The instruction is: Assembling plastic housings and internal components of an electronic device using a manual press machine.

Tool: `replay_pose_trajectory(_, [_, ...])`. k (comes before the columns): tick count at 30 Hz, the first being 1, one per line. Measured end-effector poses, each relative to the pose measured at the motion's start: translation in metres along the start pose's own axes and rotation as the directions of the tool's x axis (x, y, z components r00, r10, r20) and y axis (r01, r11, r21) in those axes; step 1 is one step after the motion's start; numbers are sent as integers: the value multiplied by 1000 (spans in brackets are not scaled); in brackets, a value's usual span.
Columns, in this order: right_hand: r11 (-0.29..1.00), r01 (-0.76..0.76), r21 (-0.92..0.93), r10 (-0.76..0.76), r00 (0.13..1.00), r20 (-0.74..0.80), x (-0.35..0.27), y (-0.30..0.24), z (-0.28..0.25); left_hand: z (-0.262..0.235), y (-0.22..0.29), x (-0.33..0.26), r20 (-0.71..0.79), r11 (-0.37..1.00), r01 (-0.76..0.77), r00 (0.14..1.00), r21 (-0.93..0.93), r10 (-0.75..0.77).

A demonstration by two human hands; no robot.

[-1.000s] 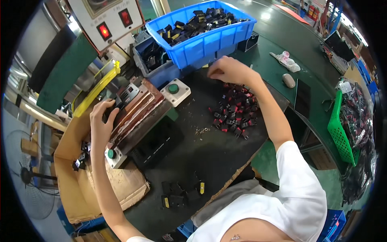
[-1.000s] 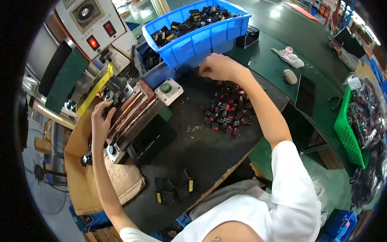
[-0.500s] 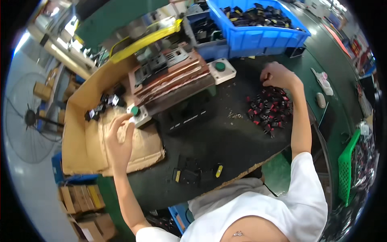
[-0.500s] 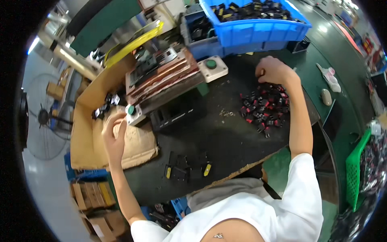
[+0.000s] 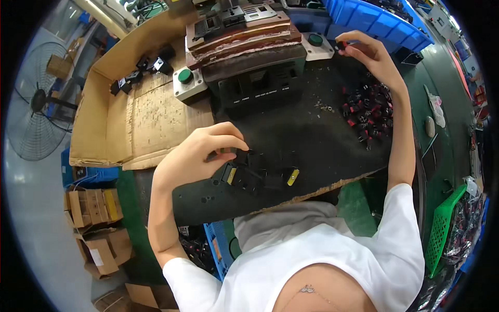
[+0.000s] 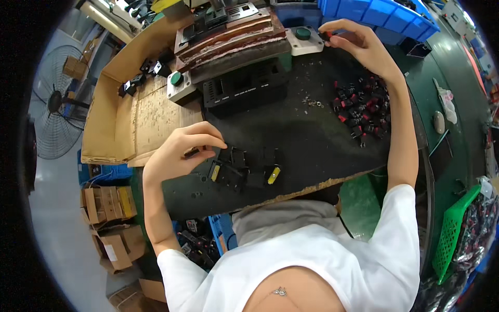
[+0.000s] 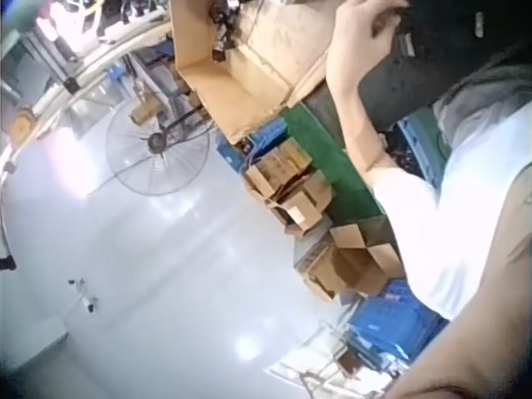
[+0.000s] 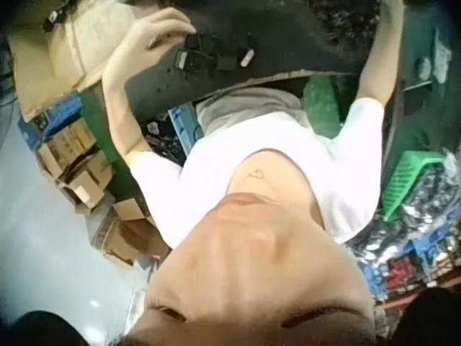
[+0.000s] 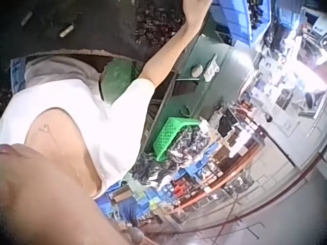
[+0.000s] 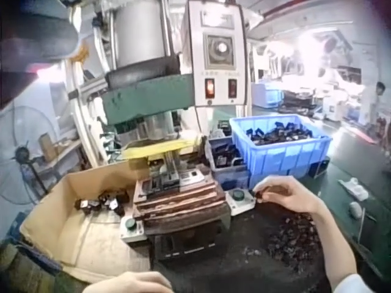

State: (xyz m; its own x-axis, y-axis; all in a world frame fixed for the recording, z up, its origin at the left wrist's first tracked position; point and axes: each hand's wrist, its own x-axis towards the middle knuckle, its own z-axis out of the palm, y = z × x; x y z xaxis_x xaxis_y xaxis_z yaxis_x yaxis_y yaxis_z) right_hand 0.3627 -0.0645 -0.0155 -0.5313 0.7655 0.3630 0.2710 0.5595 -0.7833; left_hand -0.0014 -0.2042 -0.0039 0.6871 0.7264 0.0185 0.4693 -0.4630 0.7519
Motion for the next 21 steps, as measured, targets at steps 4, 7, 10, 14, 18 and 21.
replay_pose_trajectory(4, [999, -16, 52, 17, 1000, -6, 0, -4, 14, 1, -7, -2, 41, 998, -5, 999, 62, 2])
replay_pose_trajectory(7, [999, -24, -21, 24, 1000, -4, 1, -6, 20, 2, -10, 1, 109, 995, 89, 989, 53, -95])
replay_pose_trajectory(10, [996, 68, 63, -66, 997, -28, 2, 1, 27, 8, -13, 3, 134, 991, 130, 982, 28, -132])
replay_pose_trajectory(14, [1000, 4, -16, -5, 999, -36, 1, 0, 33, 9, -16, 4, 176, 992, 125, 976, 28, -127])
replay_pose_trajectory(18, [995, 19, -95, -31, 991, -127, 1, -16, 46, 10, -21, 3, 160, 996, 77, 984, 51, -84])
replay_pose_trajectory(21, [986, 97, -139, -120, 978, -172, 1, -21, 52, 11, -26, 4, 150, 998, 52, 987, 37, -57])
